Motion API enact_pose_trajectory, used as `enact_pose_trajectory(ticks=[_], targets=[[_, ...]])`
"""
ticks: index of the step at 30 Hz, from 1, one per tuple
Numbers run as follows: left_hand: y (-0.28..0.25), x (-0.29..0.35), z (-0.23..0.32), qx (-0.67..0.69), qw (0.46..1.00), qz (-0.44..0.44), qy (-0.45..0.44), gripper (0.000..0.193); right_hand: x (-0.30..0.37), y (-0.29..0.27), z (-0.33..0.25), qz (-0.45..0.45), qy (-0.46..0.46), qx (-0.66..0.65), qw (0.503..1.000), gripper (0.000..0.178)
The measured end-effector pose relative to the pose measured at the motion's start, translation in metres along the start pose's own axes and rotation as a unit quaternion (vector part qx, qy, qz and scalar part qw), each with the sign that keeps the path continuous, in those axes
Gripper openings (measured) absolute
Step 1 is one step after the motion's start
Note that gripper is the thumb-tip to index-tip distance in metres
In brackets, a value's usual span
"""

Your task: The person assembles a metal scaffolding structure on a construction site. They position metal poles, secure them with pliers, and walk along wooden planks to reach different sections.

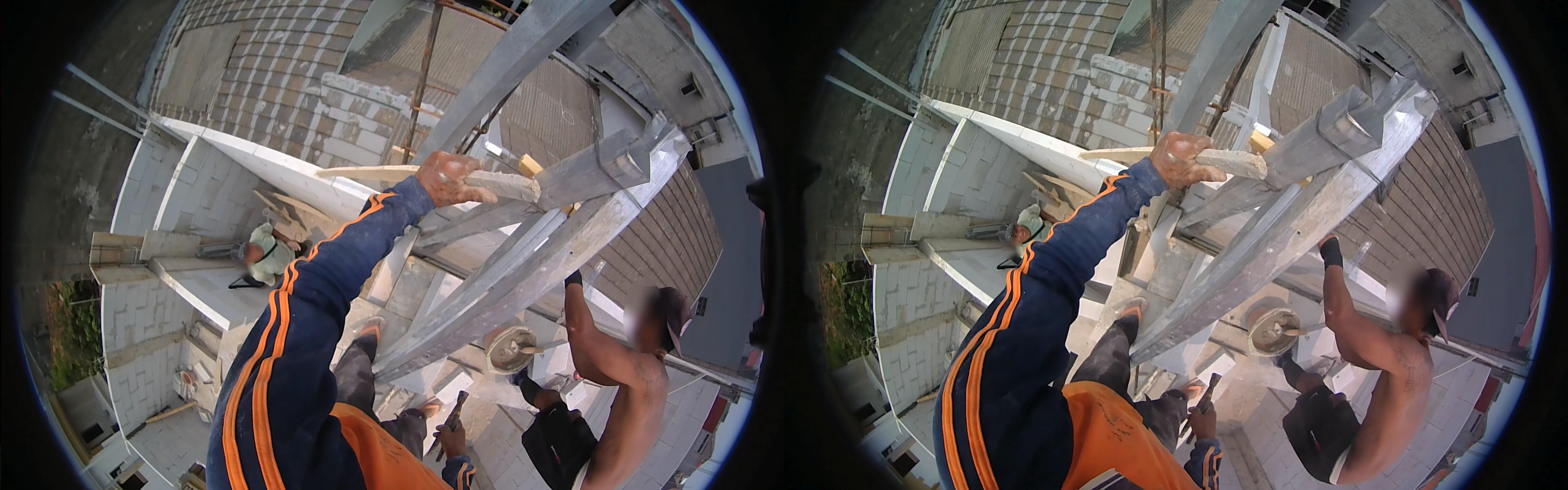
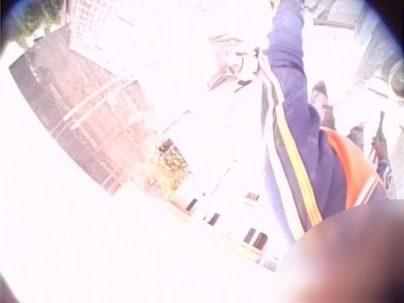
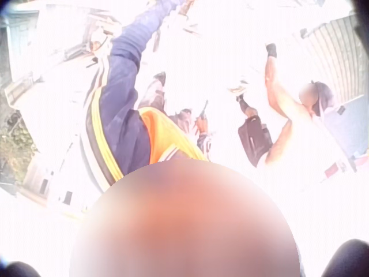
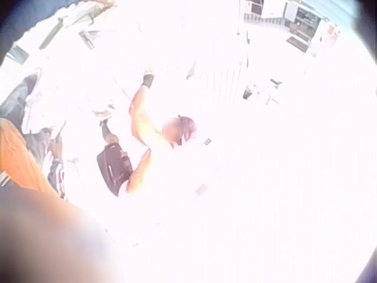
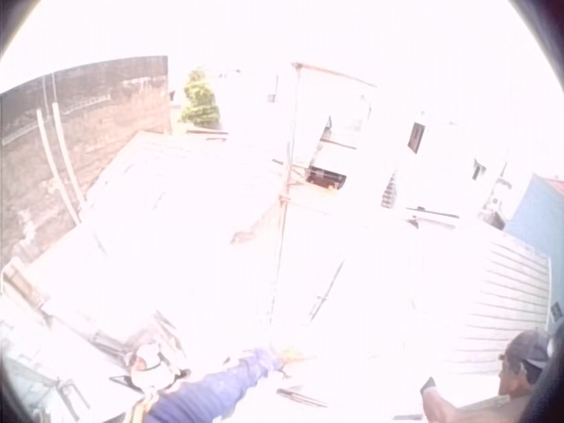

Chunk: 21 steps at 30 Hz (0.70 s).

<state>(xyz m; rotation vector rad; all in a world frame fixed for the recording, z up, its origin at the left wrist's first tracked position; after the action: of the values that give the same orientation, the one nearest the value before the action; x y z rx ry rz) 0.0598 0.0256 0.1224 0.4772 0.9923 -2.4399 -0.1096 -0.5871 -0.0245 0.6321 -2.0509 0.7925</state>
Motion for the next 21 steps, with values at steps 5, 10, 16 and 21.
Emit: enact_pose_trajectory(ticks=[5, 10, 16, 21], targets=[[0.003, 0.007, 0.004, 0.015, 1.000, 0.003, -0.027, 0.064, -0.002, -0.006, 0.013, -0.030, 0.019, 0.022, 0.999, 0.019], [-0.002, -0.001, 0.007, -0.002, 1.000, 0.020, 0.007, 0.060, -0.012, -0.003, 0.022, -0.005, -0.008, 0.088, 0.996, 0.022], [-0.005, 0.002, 0.016, 0.059, 0.997, 0.036, 0.034, 0.046, -0.015, -0.002, 0.025, -0.021, -0.007, 0.085, 0.996, 0.024], [-0.004, 0.001, 0.015, 0.075, 0.995, 0.045, 0.049, 0.041, -0.013, 0.000, 0.022, -0.006, 0.005, 0.128, 0.992, 0.026]])
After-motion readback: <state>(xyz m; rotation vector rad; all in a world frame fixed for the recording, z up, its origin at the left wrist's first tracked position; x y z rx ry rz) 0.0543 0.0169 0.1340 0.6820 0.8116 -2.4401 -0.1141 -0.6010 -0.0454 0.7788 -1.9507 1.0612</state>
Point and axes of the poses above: each hand's wrist, its own x-axis away from the middle knuckle, its own y-axis out of the palm, z = x × y, the point moved 1 cm from there along -x, towards the middle knuckle, and after that the axes turned 2 degrees about -z, right-handed, at the moved point
